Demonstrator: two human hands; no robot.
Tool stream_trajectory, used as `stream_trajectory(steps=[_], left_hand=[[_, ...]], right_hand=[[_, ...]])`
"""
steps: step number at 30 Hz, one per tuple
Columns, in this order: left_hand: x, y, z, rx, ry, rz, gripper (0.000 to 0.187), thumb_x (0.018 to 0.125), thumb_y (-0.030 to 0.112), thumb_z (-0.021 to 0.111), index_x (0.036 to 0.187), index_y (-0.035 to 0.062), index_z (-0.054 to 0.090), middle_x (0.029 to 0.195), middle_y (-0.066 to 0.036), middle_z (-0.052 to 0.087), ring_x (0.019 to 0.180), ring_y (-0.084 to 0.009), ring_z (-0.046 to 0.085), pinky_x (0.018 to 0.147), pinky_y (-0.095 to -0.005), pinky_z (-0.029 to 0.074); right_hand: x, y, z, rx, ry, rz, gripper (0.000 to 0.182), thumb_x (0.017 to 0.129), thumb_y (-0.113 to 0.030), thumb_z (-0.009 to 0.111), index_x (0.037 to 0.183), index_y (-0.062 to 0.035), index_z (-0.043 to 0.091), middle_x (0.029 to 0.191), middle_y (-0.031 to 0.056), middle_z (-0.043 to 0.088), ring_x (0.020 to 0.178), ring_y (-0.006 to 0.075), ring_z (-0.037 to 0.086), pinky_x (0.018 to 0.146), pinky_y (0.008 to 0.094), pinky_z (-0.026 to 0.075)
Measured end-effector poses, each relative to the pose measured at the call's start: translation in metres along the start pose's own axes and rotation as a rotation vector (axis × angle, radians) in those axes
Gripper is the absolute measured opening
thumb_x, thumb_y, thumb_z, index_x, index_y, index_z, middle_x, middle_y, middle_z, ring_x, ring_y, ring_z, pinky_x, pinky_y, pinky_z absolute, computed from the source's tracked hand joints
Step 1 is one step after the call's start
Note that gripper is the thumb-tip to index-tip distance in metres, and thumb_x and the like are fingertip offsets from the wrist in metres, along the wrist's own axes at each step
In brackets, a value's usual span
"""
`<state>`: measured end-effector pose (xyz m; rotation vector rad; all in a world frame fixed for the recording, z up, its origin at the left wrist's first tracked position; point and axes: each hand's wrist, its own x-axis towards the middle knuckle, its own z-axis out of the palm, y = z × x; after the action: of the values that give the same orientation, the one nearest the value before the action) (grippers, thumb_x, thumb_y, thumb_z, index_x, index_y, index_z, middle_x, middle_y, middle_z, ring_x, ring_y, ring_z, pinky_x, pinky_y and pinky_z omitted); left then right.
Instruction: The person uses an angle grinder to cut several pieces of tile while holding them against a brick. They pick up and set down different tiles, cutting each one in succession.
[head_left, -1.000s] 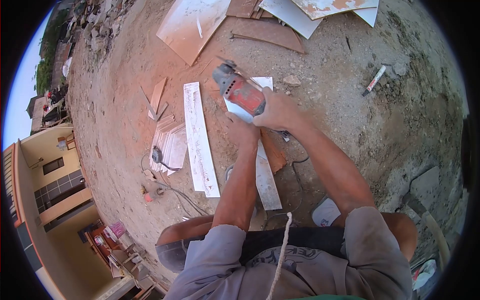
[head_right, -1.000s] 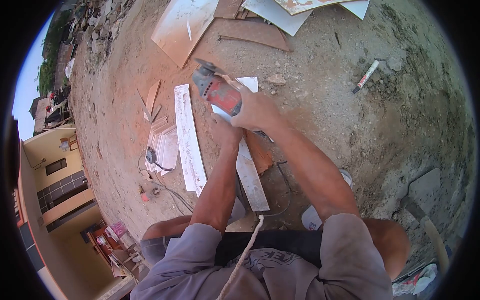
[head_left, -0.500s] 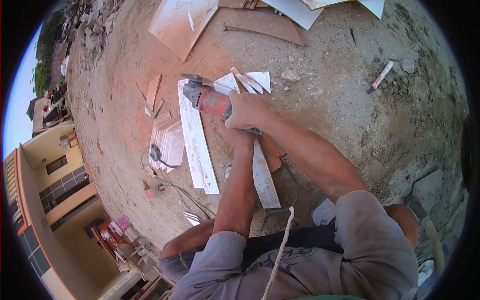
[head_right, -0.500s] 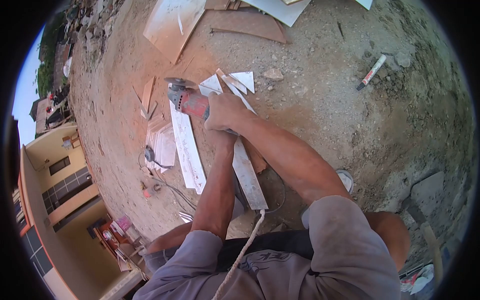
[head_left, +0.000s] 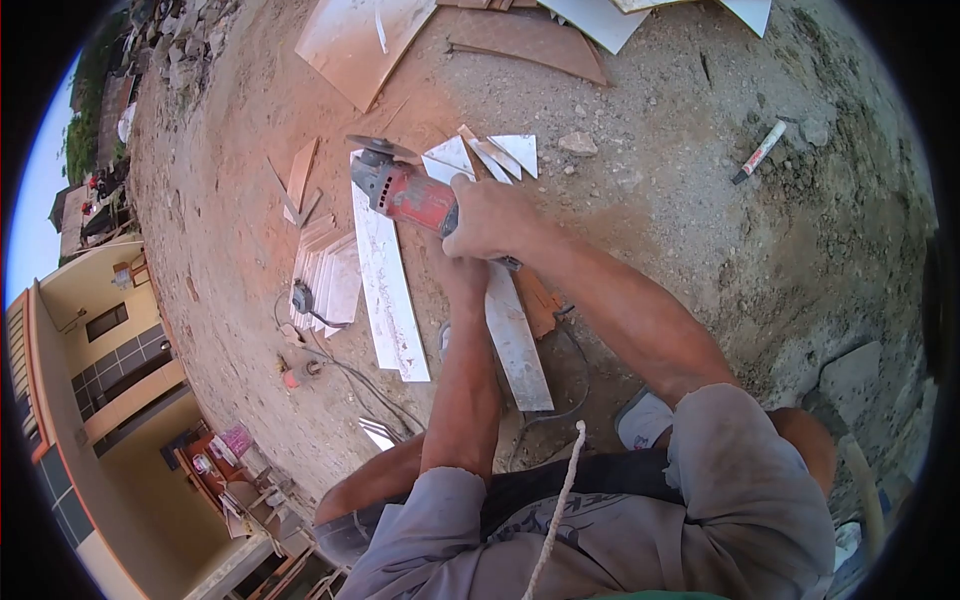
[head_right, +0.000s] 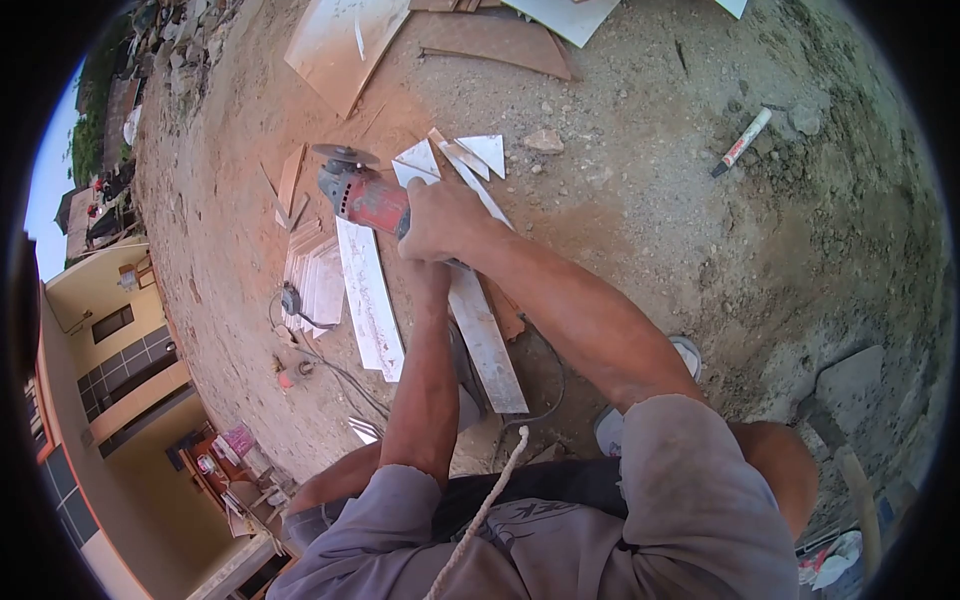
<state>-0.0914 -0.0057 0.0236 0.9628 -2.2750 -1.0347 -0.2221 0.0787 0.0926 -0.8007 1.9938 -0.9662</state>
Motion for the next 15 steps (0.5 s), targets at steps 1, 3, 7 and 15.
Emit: stream_trajectory(steps=[1, 3, 7, 15], left_hand=[[0.002, -0.022, -0.002, 0.008, 0.000, -0.018, 0.045, 0.088, 0.032, 0.072, 0.119, 0.0010, 0.062, 0.112, -0.015, 0.067, 0.096, -0.0309, 0.064, 0.080, -0.0386, 0.048], [-0.004, -0.090, -0.014, -0.176, -0.146, -0.260, 0.044, 0.096, 0.036, 0.063, 0.112, -0.0046, 0.064, 0.101, -0.011, 0.068, 0.086, -0.0214, 0.062, 0.075, -0.0335, 0.047], [-0.005, -0.008, -0.034, -0.051, -0.259, -0.525, 0.049, 0.101, 0.039, 0.056, 0.110, -0.0076, 0.065, 0.093, -0.008, 0.064, 0.084, -0.0137, 0.055, 0.072, -0.0316, 0.045], [-0.001, -0.054, -0.020, -0.037, -0.276, -0.426, 0.055, 0.103, 0.044, 0.051, 0.106, -0.0090, 0.066, 0.084, -0.004, 0.063, 0.077, -0.0130, 0.052, 0.069, -0.0312, 0.043]], right_hand=[[-0.001, -0.001, -0.005, -0.016, 0.019, -0.026, 0.063, 0.063, -0.028, 0.074, 0.113, 0.0070, 0.058, 0.100, 0.0281, 0.069, 0.097, 0.0398, 0.070, 0.087, 0.0440, 0.055], [-0.005, 0.001, 0.000, -0.008, -0.004, -0.032, 0.063, 0.063, -0.029, 0.074, 0.112, 0.0069, 0.058, 0.100, 0.0280, 0.070, 0.097, 0.0395, 0.070, 0.087, 0.0439, 0.056], [0.006, 0.009, 0.000, -0.010, 0.072, -0.044, 0.071, 0.060, -0.040, 0.078, 0.111, 0.0055, 0.059, 0.100, 0.0278, 0.069, 0.096, 0.0403, 0.069, 0.084, 0.0440, 0.055], [0.003, 0.010, 0.003, -0.017, 0.063, -0.011, 0.072, 0.059, -0.039, 0.078, 0.113, 0.0057, 0.060, 0.101, 0.0284, 0.069, 0.096, 0.0398, 0.069, 0.085, 0.0431, 0.055]])
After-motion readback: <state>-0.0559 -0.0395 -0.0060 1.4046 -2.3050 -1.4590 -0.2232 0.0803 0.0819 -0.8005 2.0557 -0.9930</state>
